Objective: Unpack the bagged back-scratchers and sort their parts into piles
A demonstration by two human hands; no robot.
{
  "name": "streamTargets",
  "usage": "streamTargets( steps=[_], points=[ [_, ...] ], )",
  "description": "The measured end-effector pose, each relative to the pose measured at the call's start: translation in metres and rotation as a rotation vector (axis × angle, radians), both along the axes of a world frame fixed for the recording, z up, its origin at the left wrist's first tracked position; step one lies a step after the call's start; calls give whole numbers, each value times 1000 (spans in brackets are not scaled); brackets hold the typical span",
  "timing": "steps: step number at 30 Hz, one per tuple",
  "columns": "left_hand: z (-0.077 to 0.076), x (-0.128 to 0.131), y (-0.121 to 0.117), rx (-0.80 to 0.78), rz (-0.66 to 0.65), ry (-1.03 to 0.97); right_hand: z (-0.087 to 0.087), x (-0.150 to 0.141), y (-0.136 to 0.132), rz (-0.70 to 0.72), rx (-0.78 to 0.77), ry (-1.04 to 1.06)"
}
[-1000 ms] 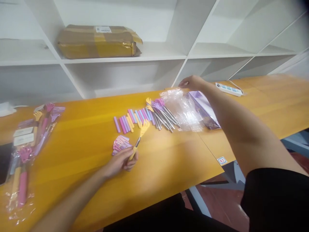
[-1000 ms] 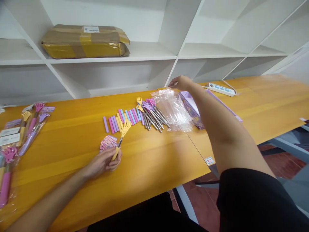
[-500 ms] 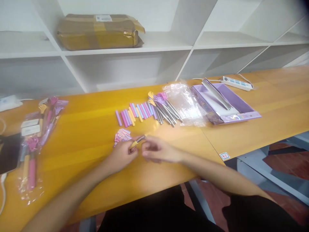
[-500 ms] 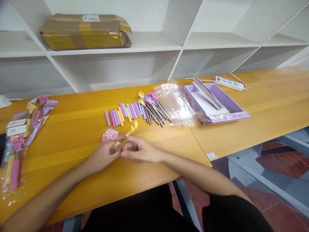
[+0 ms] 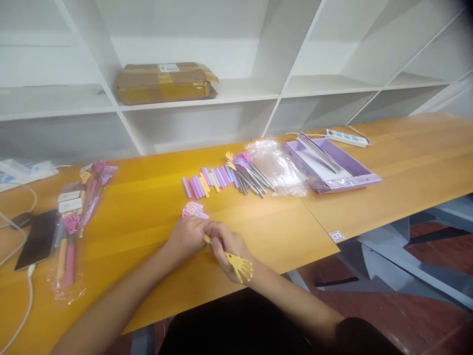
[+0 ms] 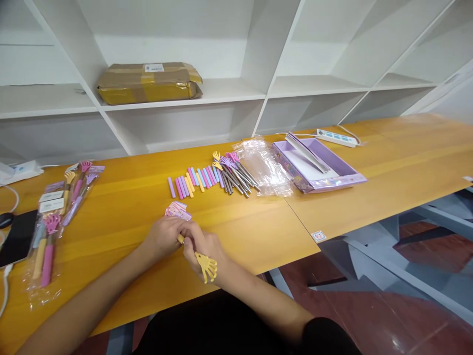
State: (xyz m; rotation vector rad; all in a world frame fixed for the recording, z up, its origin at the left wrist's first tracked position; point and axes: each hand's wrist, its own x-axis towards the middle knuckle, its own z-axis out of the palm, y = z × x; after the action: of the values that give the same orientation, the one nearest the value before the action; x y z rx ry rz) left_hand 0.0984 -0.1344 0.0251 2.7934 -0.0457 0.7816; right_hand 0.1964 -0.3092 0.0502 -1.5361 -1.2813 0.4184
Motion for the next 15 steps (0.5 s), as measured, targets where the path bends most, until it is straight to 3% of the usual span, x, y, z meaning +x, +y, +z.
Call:
streamTargets(
  steps=[2, 3, 5, 8, 11, 15],
  points=[
    [0, 0, -1, -8, -35, -31, -2, -8, 2, -106, 125, -34],
    [0, 1, -2, -3, -37, -51, -3, -11, 3, -93, 198, -30],
    [-1, 2, -4, 17, -22, -85, -7, -17, 4, 52, 288, 20],
    [0, 3, -8, 83, -27, -139, -11, -21, 3, 248, 271, 47],
    [2, 4, -10, 137, -79, -144, -12, -17, 0, 303, 265, -37],
    [6, 6, -8, 86, -123, -19, -12, -10, -3, 398, 303, -146]
  ],
)
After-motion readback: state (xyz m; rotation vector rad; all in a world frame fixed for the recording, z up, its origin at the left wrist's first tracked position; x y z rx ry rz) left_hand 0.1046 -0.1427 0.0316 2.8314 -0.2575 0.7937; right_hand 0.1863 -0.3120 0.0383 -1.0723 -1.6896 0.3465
